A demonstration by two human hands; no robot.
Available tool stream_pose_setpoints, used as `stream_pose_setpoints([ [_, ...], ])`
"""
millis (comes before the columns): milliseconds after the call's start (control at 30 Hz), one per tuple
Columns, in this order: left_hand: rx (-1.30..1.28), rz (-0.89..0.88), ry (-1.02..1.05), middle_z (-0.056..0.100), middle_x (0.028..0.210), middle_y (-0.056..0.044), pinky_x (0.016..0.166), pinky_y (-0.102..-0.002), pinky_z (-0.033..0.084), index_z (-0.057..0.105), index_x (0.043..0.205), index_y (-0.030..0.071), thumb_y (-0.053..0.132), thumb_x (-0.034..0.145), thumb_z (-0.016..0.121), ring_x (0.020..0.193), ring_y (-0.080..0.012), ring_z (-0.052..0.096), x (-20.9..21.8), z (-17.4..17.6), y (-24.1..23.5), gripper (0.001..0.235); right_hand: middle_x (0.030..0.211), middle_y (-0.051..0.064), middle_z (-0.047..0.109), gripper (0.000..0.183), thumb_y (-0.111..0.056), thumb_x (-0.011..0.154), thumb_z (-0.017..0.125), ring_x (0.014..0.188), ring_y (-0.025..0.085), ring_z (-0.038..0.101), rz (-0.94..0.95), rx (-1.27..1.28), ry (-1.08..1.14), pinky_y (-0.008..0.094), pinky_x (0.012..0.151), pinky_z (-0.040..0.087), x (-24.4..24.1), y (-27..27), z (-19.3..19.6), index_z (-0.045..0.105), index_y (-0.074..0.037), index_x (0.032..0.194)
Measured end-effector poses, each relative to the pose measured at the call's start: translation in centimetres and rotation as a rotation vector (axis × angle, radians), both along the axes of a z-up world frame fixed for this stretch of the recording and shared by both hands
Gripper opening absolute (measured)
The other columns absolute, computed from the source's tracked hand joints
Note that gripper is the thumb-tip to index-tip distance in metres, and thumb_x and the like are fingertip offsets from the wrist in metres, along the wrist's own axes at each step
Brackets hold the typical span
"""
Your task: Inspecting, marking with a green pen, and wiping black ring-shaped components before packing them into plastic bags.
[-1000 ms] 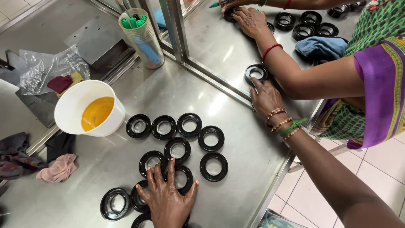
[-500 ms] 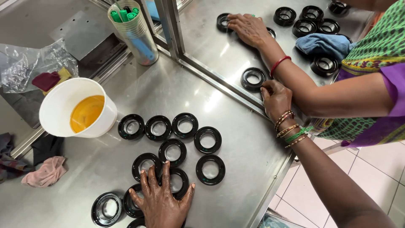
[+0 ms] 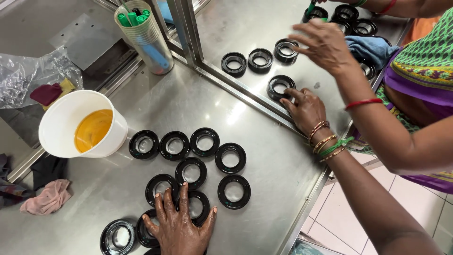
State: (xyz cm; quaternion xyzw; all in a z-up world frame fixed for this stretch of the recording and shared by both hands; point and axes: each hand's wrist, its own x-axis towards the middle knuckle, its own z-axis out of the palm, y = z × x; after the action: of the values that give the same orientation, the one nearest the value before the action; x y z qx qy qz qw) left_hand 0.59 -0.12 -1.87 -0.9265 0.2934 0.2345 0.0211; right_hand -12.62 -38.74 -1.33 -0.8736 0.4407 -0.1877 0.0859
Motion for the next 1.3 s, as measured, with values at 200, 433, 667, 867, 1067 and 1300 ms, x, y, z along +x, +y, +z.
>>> stream_pose_setpoints([
  [200,-0.047,0.022,-0.005,0.014,0.164,-0.019,0.109,-0.078,-0.002,0.022,0.159,0.035,0.077,0.077,0.058,0.15,-0.0411,-0.005,0.1,-0.2,0.3,0.099,0.107,0.016,0.072,0.036,-0.033,0.093,0.079,0.089,0.025,0.07,-0.033,-0.106,0.002,0.035,0.08,0.059,-2.3,-9.6,-4.7,0.074,-0.011,0.121],
  [433,-0.008,0.016,0.014,0.013,0.165,-0.018,0.111,-0.077,-0.002,0.021,0.16,0.034,0.077,0.078,0.057,0.151,-0.0401,-0.005,-0.1,0.5,0.0,0.099,0.11,0.019,0.07,0.032,-0.017,0.096,0.076,0.091,0.029,0.07,-0.24,-0.137,-0.05,0.038,0.073,0.061,-0.1,-14.1,-2.5,0.072,-0.008,0.127],
  [667,0.016,0.028,0.046,0.011,0.166,-0.018,0.113,-0.076,-0.003,0.018,0.161,0.034,0.077,0.08,0.057,0.152,-0.0397,-0.006,0.1,1.4,-0.3,0.1,0.14,0.022,0.054,0.059,-0.042,0.095,0.069,0.127,0.032,0.053,0.275,-0.023,0.089,0.046,0.104,0.046,7.9,-8.4,1.4,0.052,-0.021,0.148],
  [867,0.036,0.029,0.075,0.008,0.167,-0.019,0.113,-0.076,-0.006,0.014,0.161,0.033,0.076,0.081,0.057,0.151,-0.0399,-0.008,0.3,1.3,-0.3,0.101,0.144,0.029,0.043,0.069,-0.068,0.097,0.046,0.136,0.041,0.04,0.139,-0.014,0.383,0.065,0.112,0.024,13.0,-3.4,1.7,0.043,-0.027,0.152],
  [1067,0.061,0.016,0.09,0.011,0.16,-0.021,0.113,-0.077,-0.005,0.015,0.162,0.032,0.077,0.082,0.058,0.153,-0.0393,-0.007,0.2,1.7,-0.4,0.101,0.143,0.026,0.049,0.067,-0.064,0.098,0.043,0.137,0.04,0.044,0.116,-0.09,0.436,0.072,0.115,0.018,17.2,-1.6,0.5,0.046,-0.023,0.15],
  [1300,-0.09,0.022,-0.031,0.018,0.163,-0.021,0.112,-0.076,-0.001,0.021,0.16,0.034,0.076,0.078,0.06,0.151,-0.04,0.001,-0.4,1.0,0.2,0.1,0.124,0.021,0.063,0.06,-0.065,0.096,0.052,0.121,0.037,0.057,0.171,0.129,0.427,0.057,0.105,0.041,18.8,-5.4,0.8,0.06,-0.021,0.137],
])
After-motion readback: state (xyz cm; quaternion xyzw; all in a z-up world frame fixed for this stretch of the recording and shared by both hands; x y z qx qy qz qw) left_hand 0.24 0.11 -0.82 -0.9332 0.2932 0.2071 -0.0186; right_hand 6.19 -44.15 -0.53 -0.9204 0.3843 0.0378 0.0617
